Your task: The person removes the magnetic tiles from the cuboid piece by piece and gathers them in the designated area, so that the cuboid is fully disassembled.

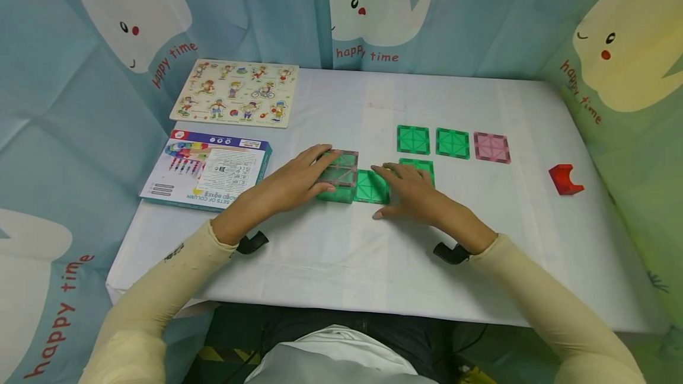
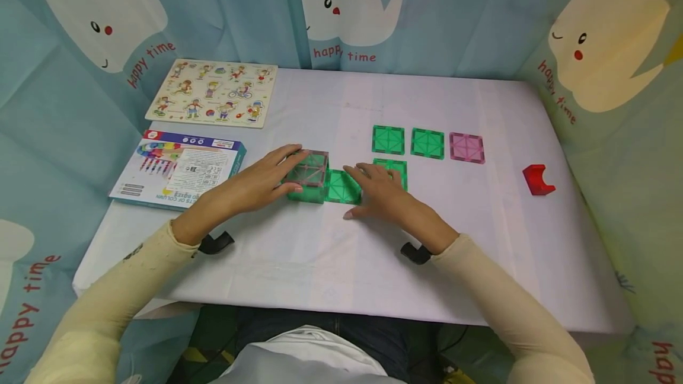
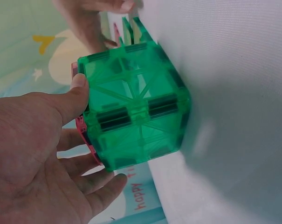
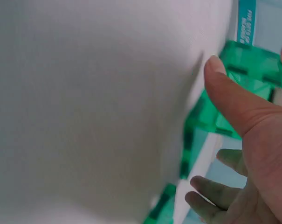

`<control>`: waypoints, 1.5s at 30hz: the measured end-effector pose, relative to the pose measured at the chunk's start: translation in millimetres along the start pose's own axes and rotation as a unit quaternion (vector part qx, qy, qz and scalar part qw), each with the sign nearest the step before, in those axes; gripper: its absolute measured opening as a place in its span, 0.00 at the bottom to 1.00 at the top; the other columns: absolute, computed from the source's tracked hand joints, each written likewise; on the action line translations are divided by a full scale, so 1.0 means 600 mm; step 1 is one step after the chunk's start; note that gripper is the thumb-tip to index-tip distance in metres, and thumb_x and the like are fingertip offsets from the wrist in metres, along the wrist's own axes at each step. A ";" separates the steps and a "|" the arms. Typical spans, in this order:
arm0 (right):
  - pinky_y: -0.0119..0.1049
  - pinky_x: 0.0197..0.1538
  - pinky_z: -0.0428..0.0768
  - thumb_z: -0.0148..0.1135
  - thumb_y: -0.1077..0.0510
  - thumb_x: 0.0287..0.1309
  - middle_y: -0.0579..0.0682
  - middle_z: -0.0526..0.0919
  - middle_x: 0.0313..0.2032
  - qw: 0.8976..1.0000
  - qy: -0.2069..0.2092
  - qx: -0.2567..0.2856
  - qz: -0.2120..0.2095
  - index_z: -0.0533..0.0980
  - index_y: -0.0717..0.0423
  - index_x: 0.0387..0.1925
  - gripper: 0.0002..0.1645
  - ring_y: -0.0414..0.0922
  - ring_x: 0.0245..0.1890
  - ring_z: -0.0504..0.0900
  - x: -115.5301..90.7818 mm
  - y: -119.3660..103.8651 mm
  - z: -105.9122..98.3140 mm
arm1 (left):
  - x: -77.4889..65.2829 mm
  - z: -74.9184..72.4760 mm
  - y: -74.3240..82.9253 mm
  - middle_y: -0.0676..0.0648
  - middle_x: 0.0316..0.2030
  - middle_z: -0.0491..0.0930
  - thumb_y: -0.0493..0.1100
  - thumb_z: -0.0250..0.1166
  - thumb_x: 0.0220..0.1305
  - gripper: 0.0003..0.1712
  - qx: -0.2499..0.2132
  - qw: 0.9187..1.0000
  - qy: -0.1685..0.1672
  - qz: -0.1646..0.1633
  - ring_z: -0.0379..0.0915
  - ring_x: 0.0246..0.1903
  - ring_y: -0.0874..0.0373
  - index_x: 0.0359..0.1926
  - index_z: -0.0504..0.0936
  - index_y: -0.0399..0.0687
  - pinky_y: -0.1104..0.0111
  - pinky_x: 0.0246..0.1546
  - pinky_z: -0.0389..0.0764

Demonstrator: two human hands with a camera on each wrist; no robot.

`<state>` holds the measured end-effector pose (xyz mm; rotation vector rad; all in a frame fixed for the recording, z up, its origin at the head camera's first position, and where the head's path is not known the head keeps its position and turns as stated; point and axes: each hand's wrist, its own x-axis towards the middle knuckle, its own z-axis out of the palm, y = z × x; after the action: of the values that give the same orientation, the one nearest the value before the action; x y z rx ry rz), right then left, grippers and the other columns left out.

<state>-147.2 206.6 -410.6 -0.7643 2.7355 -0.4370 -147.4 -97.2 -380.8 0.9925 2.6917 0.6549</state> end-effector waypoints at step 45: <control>0.74 0.62 0.73 0.78 0.61 0.60 0.71 0.57 0.71 0.990 0.079 0.077 0.084 0.63 0.56 0.78 0.49 0.69 0.69 0.60 -0.110 0.146 -0.096 | -0.002 0.001 -0.004 0.36 0.81 0.54 0.53 0.61 0.79 0.42 0.005 1.000 0.005 0.013 0.52 0.80 0.41 0.83 0.56 0.43 0.50 0.78 0.63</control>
<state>-151.7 326.0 -377.1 -0.4740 2.8401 -0.6889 -147.7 -99.6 -382.1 1.0315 2.6965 0.6546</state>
